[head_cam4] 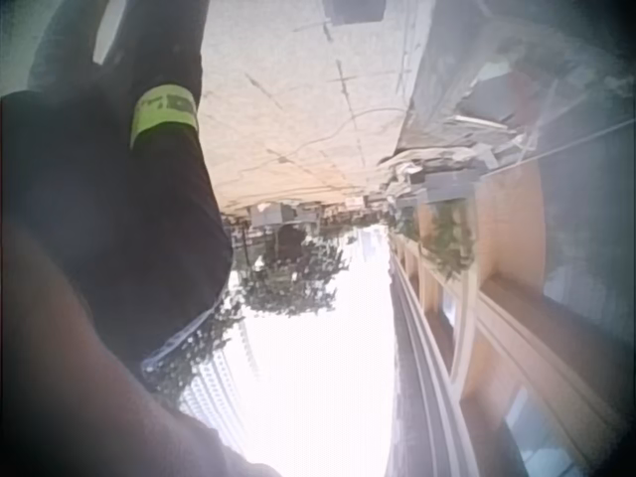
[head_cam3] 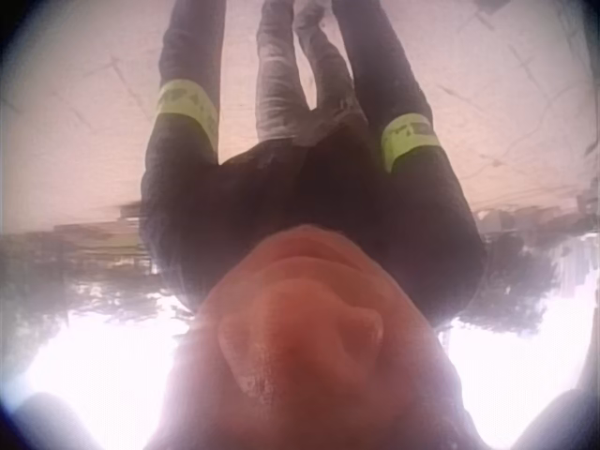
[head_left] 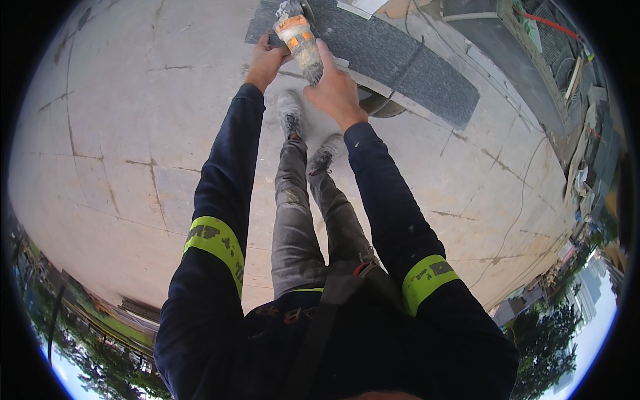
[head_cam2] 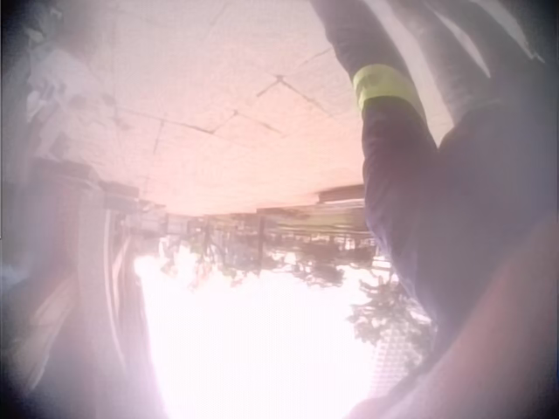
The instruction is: The person uses an angle grinder to cut a dark stone tile on a work surface, then measures the tile and a curved opening with a tape measure and marks the tile with a pencil. The person handles the tile and tools directly with both hands.
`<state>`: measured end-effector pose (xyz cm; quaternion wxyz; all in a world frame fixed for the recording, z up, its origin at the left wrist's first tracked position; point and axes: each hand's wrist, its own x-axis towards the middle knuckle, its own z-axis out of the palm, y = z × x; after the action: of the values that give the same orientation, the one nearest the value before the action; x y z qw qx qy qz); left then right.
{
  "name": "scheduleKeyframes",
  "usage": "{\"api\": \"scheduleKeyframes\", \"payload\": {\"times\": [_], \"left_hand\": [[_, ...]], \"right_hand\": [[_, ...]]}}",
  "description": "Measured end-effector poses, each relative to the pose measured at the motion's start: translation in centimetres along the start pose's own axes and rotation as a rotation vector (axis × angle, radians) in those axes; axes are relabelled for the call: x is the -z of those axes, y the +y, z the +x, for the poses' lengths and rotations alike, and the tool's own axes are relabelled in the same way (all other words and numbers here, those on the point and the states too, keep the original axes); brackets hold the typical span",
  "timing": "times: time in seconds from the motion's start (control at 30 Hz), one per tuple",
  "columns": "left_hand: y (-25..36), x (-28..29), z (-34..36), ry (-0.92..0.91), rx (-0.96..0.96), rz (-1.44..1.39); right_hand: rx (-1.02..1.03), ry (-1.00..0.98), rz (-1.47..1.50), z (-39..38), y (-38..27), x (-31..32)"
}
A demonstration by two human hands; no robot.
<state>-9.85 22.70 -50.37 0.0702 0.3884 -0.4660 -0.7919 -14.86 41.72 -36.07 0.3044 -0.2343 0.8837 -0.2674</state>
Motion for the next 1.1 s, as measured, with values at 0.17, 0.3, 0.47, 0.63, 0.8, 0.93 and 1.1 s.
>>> {"api": "scheduleKeyframes", "payload": {"times": [0.17,0.3,0.47,0.63,0.8,0.93,1.1], "left_hand": [[0.3,-0.5,-0.4,-0.010,-0.036,-0.018],[0.4,-0.8,-0.7,0.021,-0.041,0.044],[0.1,-0.2,0.1,0.028,-0.061,0.038],[0.1,-0.1,0.0,-0.001,-0.028,-0.002],[-0.1,-0.1,0.0,0.015,-0.033,0.002],[-0.1,-0.3,0.1,-0.007,-0.044,-0.048],[-0.1,-0.7,-0.1,-0.015,-0.071,-0.071]], "right_hand": [[0.021,0.001,-0.009,1.7,-0.3,-0.2],[0.031,0.009,-0.041,2.5,-0.4,-0.3],[0.018,-0.021,-0.017,2.1,-0.9,0.0],[-0.048,-0.025,-0.037,-2.3,-0.5,0.9],[-0.065,-0.048,-0.007,-2.8,-0.7,1.3],[-0.016,-0.017,0.003,-0.8,-0.8,0.9],[0.008,-0.008,-0.021,1.0,-0.5,0.2]]}}
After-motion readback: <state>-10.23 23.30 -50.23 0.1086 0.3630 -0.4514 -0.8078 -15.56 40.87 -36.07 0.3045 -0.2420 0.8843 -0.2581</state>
